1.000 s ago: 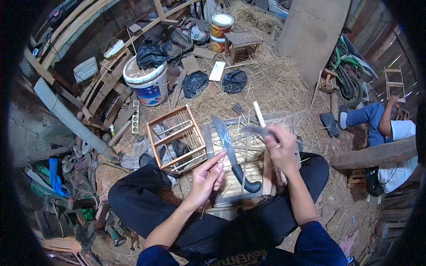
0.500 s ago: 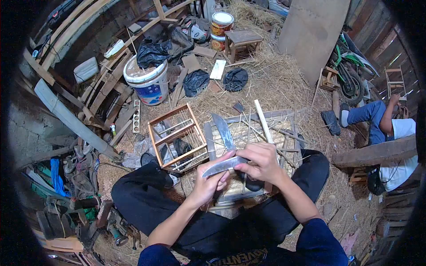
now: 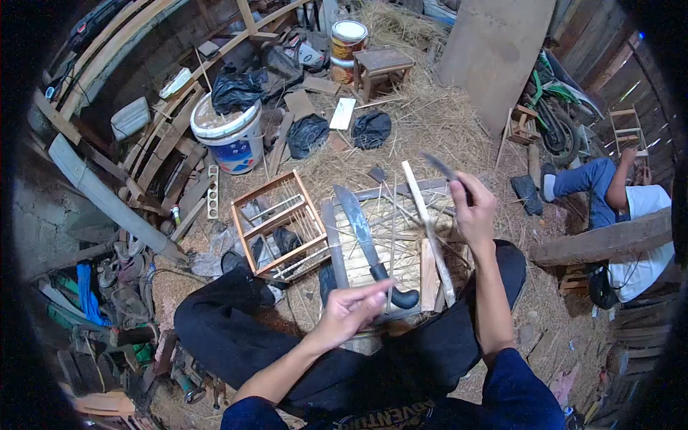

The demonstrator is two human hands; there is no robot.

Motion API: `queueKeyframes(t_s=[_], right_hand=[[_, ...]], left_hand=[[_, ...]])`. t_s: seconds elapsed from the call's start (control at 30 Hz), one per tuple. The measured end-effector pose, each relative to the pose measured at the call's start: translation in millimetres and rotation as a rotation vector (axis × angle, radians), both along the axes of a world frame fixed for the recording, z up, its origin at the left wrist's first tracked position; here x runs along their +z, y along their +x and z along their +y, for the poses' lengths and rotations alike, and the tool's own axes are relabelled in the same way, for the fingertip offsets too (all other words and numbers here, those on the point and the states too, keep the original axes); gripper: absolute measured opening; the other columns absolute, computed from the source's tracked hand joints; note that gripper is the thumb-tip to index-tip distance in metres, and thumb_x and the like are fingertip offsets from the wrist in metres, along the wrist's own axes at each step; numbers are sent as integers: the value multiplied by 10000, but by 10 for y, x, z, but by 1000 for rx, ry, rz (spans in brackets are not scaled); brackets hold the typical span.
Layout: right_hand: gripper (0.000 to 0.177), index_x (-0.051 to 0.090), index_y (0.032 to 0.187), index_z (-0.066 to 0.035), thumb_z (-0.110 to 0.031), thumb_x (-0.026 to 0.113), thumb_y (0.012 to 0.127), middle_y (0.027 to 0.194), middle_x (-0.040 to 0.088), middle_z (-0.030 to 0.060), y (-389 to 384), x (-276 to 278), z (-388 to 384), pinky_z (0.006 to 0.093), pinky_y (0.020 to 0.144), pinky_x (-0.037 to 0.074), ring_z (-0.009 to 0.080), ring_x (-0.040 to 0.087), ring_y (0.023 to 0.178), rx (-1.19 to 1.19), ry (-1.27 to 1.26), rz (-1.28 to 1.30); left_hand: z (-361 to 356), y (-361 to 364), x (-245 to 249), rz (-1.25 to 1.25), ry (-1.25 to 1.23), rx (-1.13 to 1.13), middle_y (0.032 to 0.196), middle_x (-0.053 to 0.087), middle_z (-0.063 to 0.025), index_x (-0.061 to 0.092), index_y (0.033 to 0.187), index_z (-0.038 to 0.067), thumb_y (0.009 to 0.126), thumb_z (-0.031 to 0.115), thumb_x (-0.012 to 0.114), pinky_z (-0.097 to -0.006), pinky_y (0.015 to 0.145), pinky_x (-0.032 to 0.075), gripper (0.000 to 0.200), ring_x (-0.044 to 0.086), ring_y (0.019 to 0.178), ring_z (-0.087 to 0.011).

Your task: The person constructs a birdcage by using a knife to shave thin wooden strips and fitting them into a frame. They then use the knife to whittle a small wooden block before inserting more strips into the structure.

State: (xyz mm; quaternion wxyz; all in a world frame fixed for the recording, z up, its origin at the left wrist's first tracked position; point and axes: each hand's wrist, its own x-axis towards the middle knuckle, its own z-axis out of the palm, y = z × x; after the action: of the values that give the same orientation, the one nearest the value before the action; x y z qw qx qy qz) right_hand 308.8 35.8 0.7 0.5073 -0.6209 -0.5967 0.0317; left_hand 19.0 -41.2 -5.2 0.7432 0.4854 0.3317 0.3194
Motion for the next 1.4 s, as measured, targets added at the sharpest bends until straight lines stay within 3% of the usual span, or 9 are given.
queueKeyframes(t_s=[0.1,0.27,0.57,0.87,1.07,1.13,1.2,1.33,1.4], right_hand=[[299,691,985,21,-271,676,923,892,708,175,-62,-68,-127,377,693,532,291,699,813,95,-21,126],[284,712,886,-63,-341,746,835,759,692,74,-568,-150,-220,319,553,503,214,668,612,435,12,-143],[332,707,856,-78,-372,801,733,665,610,55,-902,-26,-301,351,520,456,243,618,574,665,-12,-167],[320,720,853,-110,-370,825,699,649,597,31,-706,-7,-288,334,500,424,224,604,560,620,58,-239],[270,733,875,-93,-320,812,755,716,666,40,-511,-90,-208,323,535,460,201,637,592,476,104,-277],[240,729,908,-51,-252,791,794,768,695,81,-297,-156,-87,317,590,498,203,669,650,107,5,-28],[235,713,924,-11,-225,761,838,804,706,115,66,-14,-7,317,638,519,214,687,704,-155,-75,11],[273,703,926,-2,-268,732,877,805,701,115,-126,-55,-91,319,637,516,234,682,702,41,119,-68],[273,707,892,-25,-283,767,827,766,685,97,-346,-70,-150,330,586,499,229,664,647,179,63,-106]], left_hand=[[200,-65,-64,-128,-140,132,691,460,56,519,1411,26,1033,204,558,-196,508,344,421,379,582,-31],[234,-106,15,-113,-158,279,712,444,56,498,1428,32,1029,184,559,-189,505,329,432,373,599,-36],[244,-68,42,-35,-19,194,737,513,46,552,1407,73,940,-56,557,-177,518,338,485,421,611,-23],[250,-18,41,-100,-114,120,698,463,61,535,1418,63,975,18,555,-183,501,286,445,368,583,-17],[266,-18,87,-107,-135,147,680,490,56,552,1392,42,997,95,576,-195,486,300,400,374,556,-18],[195,-30,97,-7,-35,92,664,499,55,564,1377,32,1008,137,582,-200,478,312,384,379,546,-19],[128,-24,44,-77,-26,67,641,501,52,582,1351,18,1016,183,584,-205,473,332,374,387,539,-25],[266,-81,12,-110,-116,252,736,534,19,553,1361,-3,1024,178,570,-198,486,299,383,365,566,-26],[291,-105,25,-141,-118,259,764,529,11,554,1352,15,1024,171,560,-199,493,295,364,372,577,-37]])
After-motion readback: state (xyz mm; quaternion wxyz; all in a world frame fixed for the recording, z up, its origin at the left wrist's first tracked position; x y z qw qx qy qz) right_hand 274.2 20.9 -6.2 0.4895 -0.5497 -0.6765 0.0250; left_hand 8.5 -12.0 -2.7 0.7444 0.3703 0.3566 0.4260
